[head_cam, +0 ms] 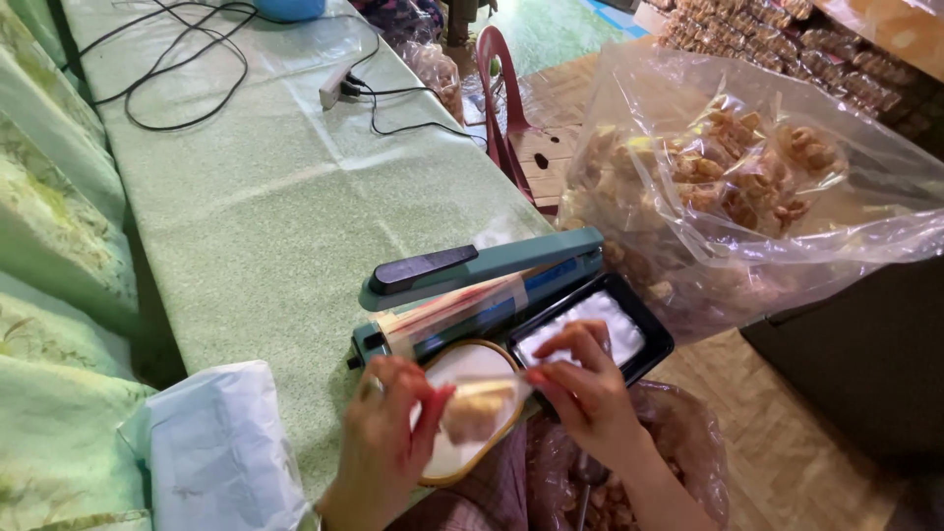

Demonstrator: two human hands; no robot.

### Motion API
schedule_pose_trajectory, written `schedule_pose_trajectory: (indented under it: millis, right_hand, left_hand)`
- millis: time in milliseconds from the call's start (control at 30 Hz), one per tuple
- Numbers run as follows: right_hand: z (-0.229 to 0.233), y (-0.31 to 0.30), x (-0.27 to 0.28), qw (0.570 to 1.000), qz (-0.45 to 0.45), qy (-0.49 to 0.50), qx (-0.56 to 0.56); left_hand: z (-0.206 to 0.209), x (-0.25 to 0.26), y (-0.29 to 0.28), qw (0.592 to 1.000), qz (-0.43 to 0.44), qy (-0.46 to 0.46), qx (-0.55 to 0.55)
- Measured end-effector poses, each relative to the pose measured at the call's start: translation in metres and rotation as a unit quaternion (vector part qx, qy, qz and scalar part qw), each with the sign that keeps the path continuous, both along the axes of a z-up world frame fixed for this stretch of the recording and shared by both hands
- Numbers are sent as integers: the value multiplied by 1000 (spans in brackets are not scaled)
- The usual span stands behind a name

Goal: Packaging fried snacks into small plastic bags and sealing them with a heat sealer

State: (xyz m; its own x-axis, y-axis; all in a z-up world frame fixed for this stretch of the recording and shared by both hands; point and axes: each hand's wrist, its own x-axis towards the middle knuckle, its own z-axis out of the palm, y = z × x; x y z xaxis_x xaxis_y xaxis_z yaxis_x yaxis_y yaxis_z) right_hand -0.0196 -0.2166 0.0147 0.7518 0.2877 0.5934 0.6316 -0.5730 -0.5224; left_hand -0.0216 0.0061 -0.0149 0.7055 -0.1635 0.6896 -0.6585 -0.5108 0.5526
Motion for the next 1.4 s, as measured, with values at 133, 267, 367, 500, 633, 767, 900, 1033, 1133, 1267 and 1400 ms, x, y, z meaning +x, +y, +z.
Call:
schedule_pose_trajectory:
  millis: [133,267,367,500,633,767,900,1033,1133,1267,1400]
  right_hand:
    - [22,-2,4,1000,23,10,1]
    - [-12,13,48,985,32,-118,-126]
    - [-60,22,79,951,30,-188,-244]
    - [-117,32,113,930,13,-265,-255]
    - [-128,38,125,933,14,-253,-255]
    - [-127,44,132,928,-39,-233,-289]
    - [-131,42,137,923,-60,-216,-312]
    - [-137,41,137,917,-81,-205,-333]
    - [-140,34,136,907,-104,-192,-361]
    - [-59,45,97,956,3,5,-294]
    - [24,51,94,996,76,38,-18]
  left_hand:
    - [17,-11,5,997,30,-46,47]
    - [-26,24,15,973,120,-1,197]
    - [-55,49,23,935,156,45,316]
    - [-120,92,32,910,224,21,349]
    - [-107,107,36,895,246,20,372]
    - [-113,119,45,919,201,57,334]
    - [-127,133,55,943,110,176,260]
    - [-120,144,55,965,-27,184,182]
    - [-99,145,62,961,-141,206,121]
    - [-116,167,89,901,-265,342,29]
    - [-135,187,88,806,-270,524,-50]
